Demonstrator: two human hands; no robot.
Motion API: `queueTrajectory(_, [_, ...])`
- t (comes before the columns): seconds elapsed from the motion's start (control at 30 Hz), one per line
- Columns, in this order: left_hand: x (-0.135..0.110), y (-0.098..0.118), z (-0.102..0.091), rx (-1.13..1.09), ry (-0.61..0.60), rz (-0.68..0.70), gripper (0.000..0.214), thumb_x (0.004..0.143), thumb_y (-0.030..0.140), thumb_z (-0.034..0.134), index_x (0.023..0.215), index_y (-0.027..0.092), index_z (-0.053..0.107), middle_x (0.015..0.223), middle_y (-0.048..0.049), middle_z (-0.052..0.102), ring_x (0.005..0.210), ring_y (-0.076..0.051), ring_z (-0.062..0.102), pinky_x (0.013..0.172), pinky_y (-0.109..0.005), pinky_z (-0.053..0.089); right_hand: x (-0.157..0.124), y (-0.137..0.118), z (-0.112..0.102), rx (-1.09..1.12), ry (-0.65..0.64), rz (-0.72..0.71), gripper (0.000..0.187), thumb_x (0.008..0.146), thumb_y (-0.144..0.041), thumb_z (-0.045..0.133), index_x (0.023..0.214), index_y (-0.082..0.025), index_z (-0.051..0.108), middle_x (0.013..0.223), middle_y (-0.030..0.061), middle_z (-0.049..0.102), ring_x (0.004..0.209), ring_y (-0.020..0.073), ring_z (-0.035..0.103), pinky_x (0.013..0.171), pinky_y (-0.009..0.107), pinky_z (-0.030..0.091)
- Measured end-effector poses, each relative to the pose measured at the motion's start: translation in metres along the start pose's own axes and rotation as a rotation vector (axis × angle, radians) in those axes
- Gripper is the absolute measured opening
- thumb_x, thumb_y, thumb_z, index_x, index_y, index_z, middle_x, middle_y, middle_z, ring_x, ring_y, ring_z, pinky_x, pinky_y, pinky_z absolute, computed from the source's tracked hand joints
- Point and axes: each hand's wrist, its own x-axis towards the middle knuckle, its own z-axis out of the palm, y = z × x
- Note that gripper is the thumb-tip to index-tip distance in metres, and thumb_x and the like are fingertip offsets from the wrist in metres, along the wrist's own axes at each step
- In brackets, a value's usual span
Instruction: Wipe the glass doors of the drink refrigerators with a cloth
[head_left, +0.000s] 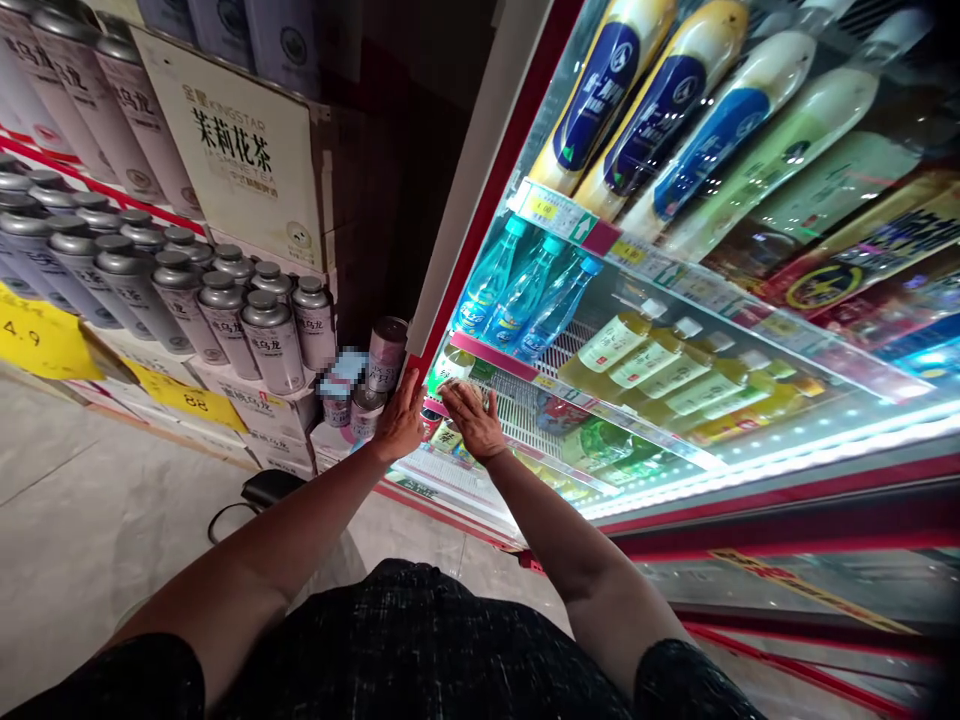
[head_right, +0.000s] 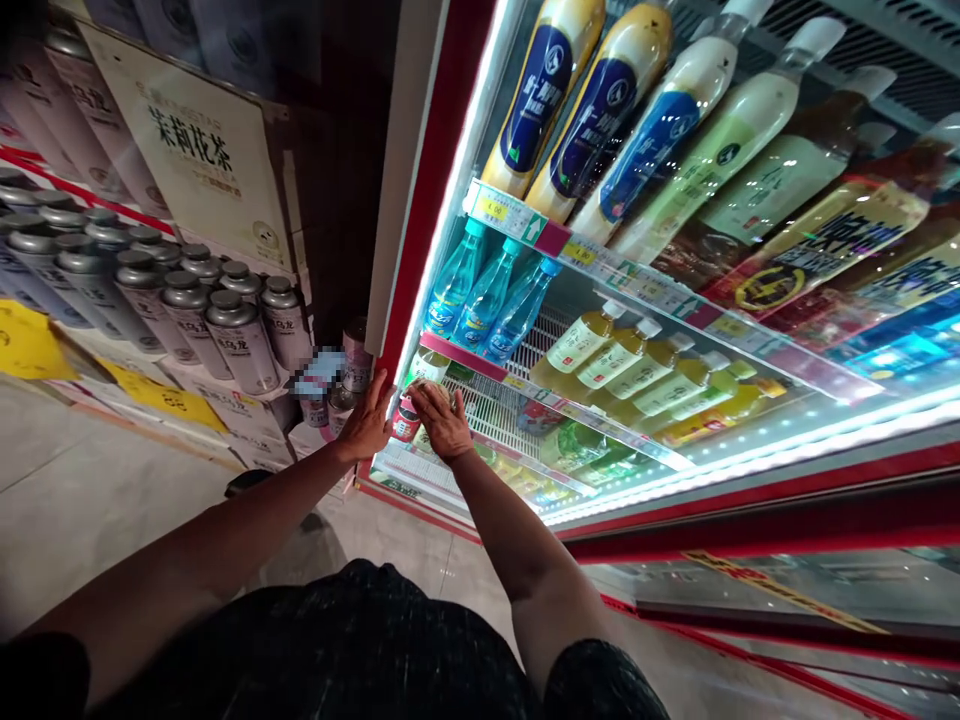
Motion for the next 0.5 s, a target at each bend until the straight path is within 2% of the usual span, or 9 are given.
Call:
queueTrajectory(0.1, [0.004, 0.010, 0.000, 0.016, 0.013, -0.023, 0.096, 0.081, 0.007, 0.061, 0.165, 0.014, 0.014, 0.173, -0.0214, 0.005, 0.160, -0.038, 0.010, 0.126, -0.057, 0.030, 0.007, 0.008, -0.011, 0.019, 0.001, 0.069, 0.060, 0.103, -0.017, 0.043, 0.161, -0.033, 0.036, 0.161, 0.0014, 0.048, 0.159, 0.0232, 0.025, 0.128, 0.060, -0.011])
queueTrajectory(0.2, [0.008, 0.023, 0.001, 0.023, -0.023, -0.037, 0.094, 0.082, 0.010, 0.063, 0.165, 0.015, 0.019, 0.174, -0.0204, 0.006, 0.160, -0.039, 0.007, 0.127, -0.057, 0.028, 0.002, 0.011, -0.011, 0.040, -0.015, 0.070, 0.061, 0.102, -0.015, 0.043, 0.161, -0.032, 0.036, 0.162, 0.0013, 0.046, 0.159, 0.0228, 0.025, 0.130, 0.057, -0.010])
queueTrajectory(0.37, [0.010, 0.035, 0.005, 0.019, -0.062, -0.078, 0.098, 0.083, 0.012, 0.064, 0.167, 0.022, 0.015, 0.174, -0.0180, 0.007, 0.160, -0.041, 0.009, 0.125, -0.062, 0.027, -0.037, 0.015, -0.001, 0.062, -0.042, -0.020, 0.054, 0.103, -0.012, 0.041, 0.155, -0.027, 0.047, 0.158, 0.0026, 0.052, 0.154, 0.0180, 0.037, 0.131, 0.050, -0.010])
queueTrajectory(0.5, [0.011, 0.041, 0.005, 0.022, -0.058, -0.125, 0.101, 0.082, 0.009, 0.063, 0.167, 0.024, 0.012, 0.175, -0.0136, 0.004, 0.161, -0.037, 0.008, 0.127, -0.056, 0.025, -0.057, 0.032, -0.010, 0.076, 0.003, -0.022, 0.055, 0.103, -0.010, 0.040, 0.156, -0.027, 0.045, 0.155, 0.0023, 0.055, 0.152, 0.0181, 0.039, 0.129, 0.054, -0.015])
